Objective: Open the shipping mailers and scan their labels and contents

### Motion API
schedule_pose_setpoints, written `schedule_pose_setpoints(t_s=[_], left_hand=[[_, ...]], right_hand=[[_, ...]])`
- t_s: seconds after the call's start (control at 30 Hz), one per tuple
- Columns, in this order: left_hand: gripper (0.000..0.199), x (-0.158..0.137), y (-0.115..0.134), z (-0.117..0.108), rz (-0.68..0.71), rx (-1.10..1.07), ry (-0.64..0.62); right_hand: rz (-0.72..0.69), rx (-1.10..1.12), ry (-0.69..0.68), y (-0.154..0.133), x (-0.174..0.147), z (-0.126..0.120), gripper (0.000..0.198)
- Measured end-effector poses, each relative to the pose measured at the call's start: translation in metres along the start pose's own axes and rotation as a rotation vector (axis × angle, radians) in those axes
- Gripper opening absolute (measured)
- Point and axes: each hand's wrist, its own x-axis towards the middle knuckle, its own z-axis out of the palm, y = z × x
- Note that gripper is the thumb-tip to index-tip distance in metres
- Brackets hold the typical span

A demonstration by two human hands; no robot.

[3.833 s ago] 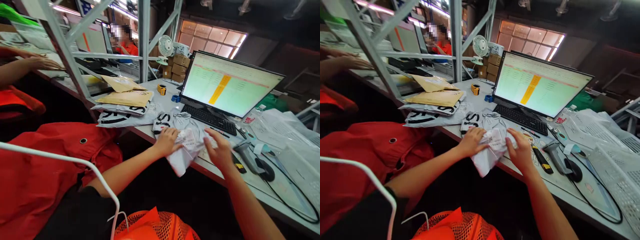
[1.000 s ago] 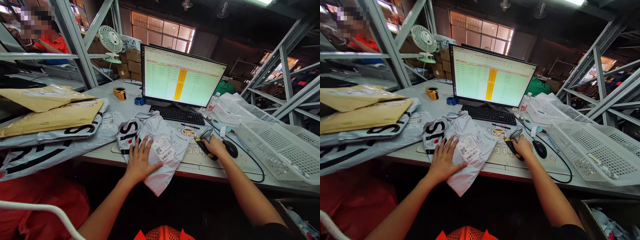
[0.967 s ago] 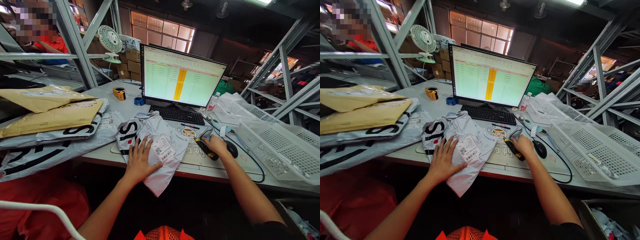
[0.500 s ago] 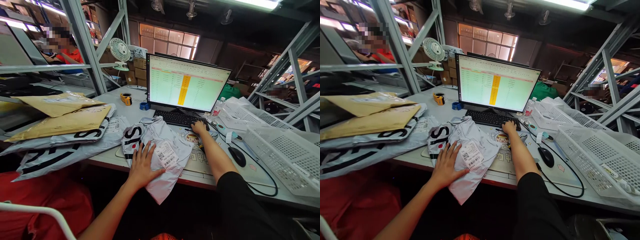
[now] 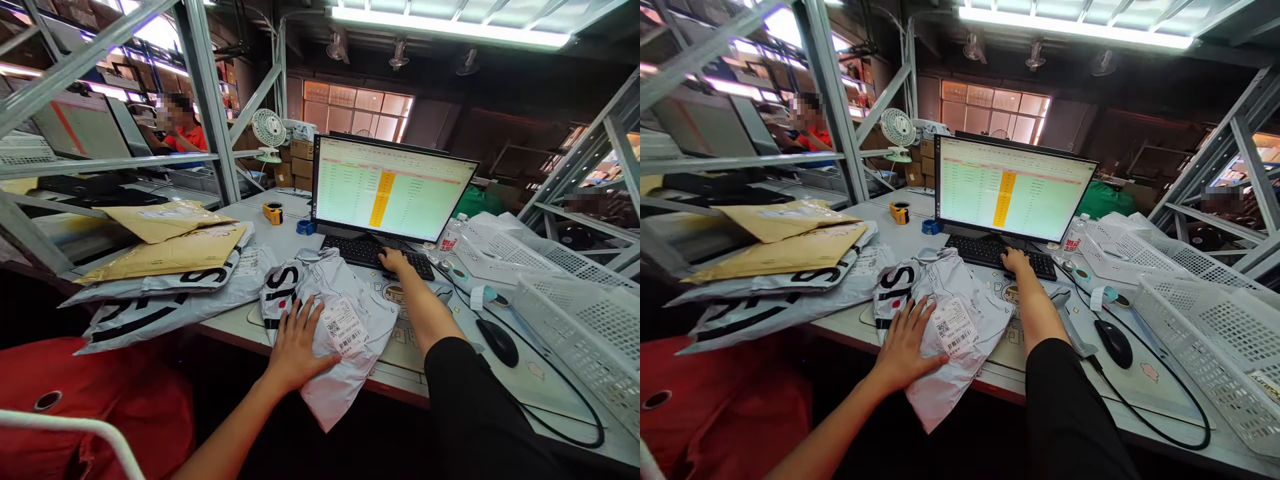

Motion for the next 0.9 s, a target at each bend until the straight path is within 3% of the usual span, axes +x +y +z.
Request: schedule_pose_setpoints(t_s=[0.37,0.7,0.9], left_hand=[[0.113,0.0,0.001,-0.001,-0.003,0.003,-0.009],[0.113,0.001,0.002,-0.002,-0.008,-0.019,-0.022],[0.113,0.001,0.002,-0.003,-0.007,-0.026,-0.026]], right_hand=[[0.015,0.037,0.063,0.006,-0.021,0.005,0.055],[0.129,0.053,0.085,0.063,-0.042,-0.006,0.058],[0.109,0.031,0.068,0.049,-0.041,-0.004,0.057]])
